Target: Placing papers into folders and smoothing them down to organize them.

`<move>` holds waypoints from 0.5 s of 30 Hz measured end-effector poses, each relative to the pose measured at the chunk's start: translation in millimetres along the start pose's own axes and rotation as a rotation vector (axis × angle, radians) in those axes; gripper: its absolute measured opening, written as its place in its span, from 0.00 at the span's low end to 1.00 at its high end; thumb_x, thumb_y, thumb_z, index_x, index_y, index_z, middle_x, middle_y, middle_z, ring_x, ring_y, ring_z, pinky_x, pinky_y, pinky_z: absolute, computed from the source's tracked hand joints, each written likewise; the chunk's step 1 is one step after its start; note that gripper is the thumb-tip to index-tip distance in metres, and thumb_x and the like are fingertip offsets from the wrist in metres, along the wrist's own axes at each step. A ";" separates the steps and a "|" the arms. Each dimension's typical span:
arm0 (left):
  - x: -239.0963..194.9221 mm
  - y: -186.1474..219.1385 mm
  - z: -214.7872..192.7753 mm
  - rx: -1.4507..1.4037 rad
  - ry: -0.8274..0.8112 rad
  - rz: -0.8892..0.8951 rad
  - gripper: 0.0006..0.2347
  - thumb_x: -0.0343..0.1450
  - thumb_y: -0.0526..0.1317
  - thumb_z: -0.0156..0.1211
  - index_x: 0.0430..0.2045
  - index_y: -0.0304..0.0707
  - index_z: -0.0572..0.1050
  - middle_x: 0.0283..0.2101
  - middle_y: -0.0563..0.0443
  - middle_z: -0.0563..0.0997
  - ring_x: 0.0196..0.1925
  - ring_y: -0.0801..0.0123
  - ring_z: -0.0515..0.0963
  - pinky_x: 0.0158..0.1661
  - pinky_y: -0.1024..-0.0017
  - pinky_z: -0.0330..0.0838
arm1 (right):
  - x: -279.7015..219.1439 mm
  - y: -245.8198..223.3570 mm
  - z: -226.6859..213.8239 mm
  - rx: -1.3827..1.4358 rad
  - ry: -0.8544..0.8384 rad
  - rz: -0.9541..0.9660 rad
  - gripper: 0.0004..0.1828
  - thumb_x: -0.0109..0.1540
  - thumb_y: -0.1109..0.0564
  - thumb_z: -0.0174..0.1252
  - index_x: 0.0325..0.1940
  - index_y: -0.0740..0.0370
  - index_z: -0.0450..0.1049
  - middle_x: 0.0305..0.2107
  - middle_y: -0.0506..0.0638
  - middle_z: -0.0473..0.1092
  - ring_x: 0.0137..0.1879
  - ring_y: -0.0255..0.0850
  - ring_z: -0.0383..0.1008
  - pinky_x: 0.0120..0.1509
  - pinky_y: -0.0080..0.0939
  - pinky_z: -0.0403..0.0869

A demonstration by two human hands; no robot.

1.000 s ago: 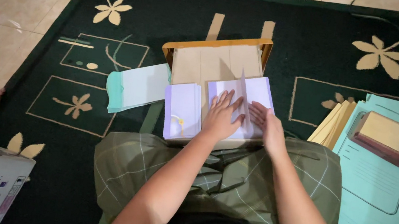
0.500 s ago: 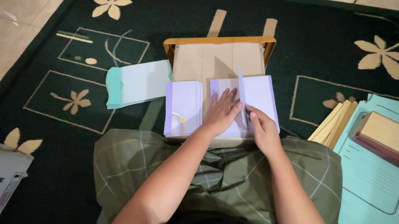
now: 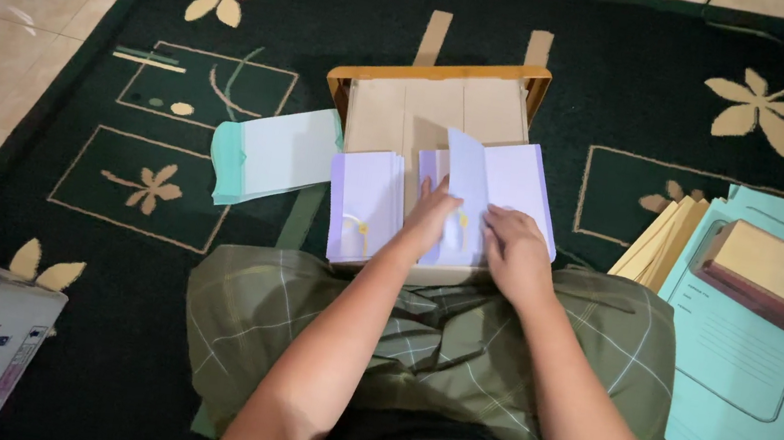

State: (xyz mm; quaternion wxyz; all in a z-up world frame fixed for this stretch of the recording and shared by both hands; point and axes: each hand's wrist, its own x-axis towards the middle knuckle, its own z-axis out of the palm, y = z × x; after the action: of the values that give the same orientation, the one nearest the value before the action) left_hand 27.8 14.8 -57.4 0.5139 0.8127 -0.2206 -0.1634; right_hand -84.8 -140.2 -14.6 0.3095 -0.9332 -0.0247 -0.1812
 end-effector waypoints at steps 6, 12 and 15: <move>13.5 18.4 -18.4 0.385 0.496 0.345 0.39 0.63 0.29 0.61 0.72 0.26 0.52 0.74 0.26 0.56 0.75 0.31 0.53 0.71 0.44 0.49 | -3.4 12.2 18.8 -0.501 -0.096 0.044 0.19 0.64 0.52 0.54 0.58 0.41 0.79 0.58 0.35 0.75 0.70 0.39 0.68 0.62 0.44 0.71; 5.3 19.4 10.3 0.822 0.189 0.163 0.27 0.73 0.41 0.46 0.69 0.29 0.60 0.75 0.34 0.57 0.78 0.45 0.52 0.72 0.42 0.44 | -7.2 22.8 15.6 -0.583 -0.235 -0.024 0.27 0.62 0.53 0.53 0.67 0.42 0.73 0.65 0.35 0.70 0.74 0.40 0.65 0.66 0.46 0.69; 2.9 17.6 14.0 0.842 0.261 0.182 0.26 0.73 0.41 0.46 0.69 0.30 0.60 0.75 0.35 0.58 0.78 0.48 0.55 0.72 0.45 0.42 | -4.2 22.1 10.5 -0.603 -0.306 -0.057 0.33 0.63 0.53 0.48 0.75 0.44 0.64 0.72 0.38 0.61 0.79 0.41 0.57 0.74 0.49 0.62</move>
State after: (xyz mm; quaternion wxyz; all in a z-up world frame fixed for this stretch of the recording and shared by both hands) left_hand 20.1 -4.0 -47.4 0.1742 0.9422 -0.2718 0.0900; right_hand -81.8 -151.6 -36.4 0.0072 -0.9980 -0.0424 -0.0468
